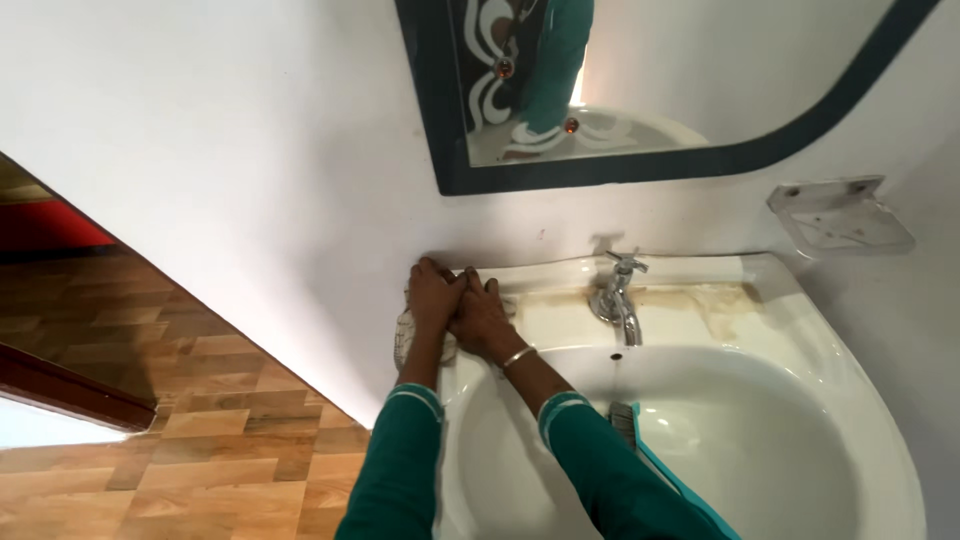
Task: The person cleans a sink and the surrounding wall by hand with a cloth, wiping around the faucet, basin, and fixtures.
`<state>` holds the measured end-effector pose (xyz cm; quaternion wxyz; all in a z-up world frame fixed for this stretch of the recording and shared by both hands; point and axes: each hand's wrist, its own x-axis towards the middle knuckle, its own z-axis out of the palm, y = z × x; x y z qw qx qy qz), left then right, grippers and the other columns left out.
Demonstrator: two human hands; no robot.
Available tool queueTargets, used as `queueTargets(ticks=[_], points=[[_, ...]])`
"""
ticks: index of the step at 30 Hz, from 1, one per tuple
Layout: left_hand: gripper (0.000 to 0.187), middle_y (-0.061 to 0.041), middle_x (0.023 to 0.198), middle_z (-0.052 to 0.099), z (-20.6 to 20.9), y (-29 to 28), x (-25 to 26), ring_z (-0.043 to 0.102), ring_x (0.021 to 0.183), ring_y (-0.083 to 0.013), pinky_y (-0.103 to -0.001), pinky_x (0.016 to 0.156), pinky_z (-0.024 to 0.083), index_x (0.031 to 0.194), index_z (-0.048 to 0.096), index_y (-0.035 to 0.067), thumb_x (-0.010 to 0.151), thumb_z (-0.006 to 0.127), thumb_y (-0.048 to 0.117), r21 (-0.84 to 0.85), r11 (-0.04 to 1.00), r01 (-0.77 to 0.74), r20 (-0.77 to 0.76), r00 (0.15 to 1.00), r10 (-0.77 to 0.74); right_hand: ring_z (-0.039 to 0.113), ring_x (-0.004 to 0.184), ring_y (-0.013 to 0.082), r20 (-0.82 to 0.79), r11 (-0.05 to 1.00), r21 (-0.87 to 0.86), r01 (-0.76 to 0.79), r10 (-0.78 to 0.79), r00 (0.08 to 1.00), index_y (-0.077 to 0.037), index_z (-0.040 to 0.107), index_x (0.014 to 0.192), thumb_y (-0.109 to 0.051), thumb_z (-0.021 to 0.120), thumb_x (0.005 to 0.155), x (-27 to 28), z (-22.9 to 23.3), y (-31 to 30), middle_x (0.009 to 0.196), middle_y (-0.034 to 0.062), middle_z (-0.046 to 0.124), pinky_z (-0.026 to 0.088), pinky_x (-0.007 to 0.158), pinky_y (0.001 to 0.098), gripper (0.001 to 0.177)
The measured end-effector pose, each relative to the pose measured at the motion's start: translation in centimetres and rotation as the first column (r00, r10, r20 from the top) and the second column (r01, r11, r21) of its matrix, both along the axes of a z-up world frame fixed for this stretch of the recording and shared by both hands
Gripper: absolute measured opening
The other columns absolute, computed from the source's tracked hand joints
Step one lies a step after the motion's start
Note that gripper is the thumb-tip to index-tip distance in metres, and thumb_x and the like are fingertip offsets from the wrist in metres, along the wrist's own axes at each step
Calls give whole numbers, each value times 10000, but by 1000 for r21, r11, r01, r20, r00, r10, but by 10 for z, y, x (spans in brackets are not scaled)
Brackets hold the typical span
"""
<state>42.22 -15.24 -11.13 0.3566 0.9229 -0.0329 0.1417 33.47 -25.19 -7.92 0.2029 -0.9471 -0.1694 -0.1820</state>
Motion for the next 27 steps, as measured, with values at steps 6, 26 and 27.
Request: queueTargets(ticks=[6, 26, 27], points=[[474, -174, 1109, 681, -12, 30, -24, 634, 1074, -392, -498, 901, 509, 1085, 649, 50, 821, 752, 430, -143, 989, -39, -4, 999, 39, 437, 1268, 342, -179, 992, -122, 30, -52, 983, -113, 627, 1317, -376, 611, 894, -6, 0, 23, 1412, 159, 533, 390, 917, 527, 498], [368, -184, 1189, 595, -37, 96, -234, 650, 1034, -337, -415, 913, 540, 1222, 745, 213, 922, 670, 412, -282, 936, -210, -74, 978, 197, 414, 1351, 309, -137, 936, -193, -294, 271, 953, -190, 613, 1313, -406, 672, 767, -181, -5, 71, 1358, 98, 582, 318, 980, 578, 590], [337, -177, 1213, 592, -38, 94, -243, 646, 1063, -330, -409, 940, 532, 1192, 761, 225, 925, 671, 409, -292, 934, -205, -42, 979, 202, 414, 1351, 309, -144, 929, -202, -309, 284, 948, -190, 613, 1313, -405, 672, 767, -188, -3, 70, 1358, 98, 582, 318, 980, 578, 590]])
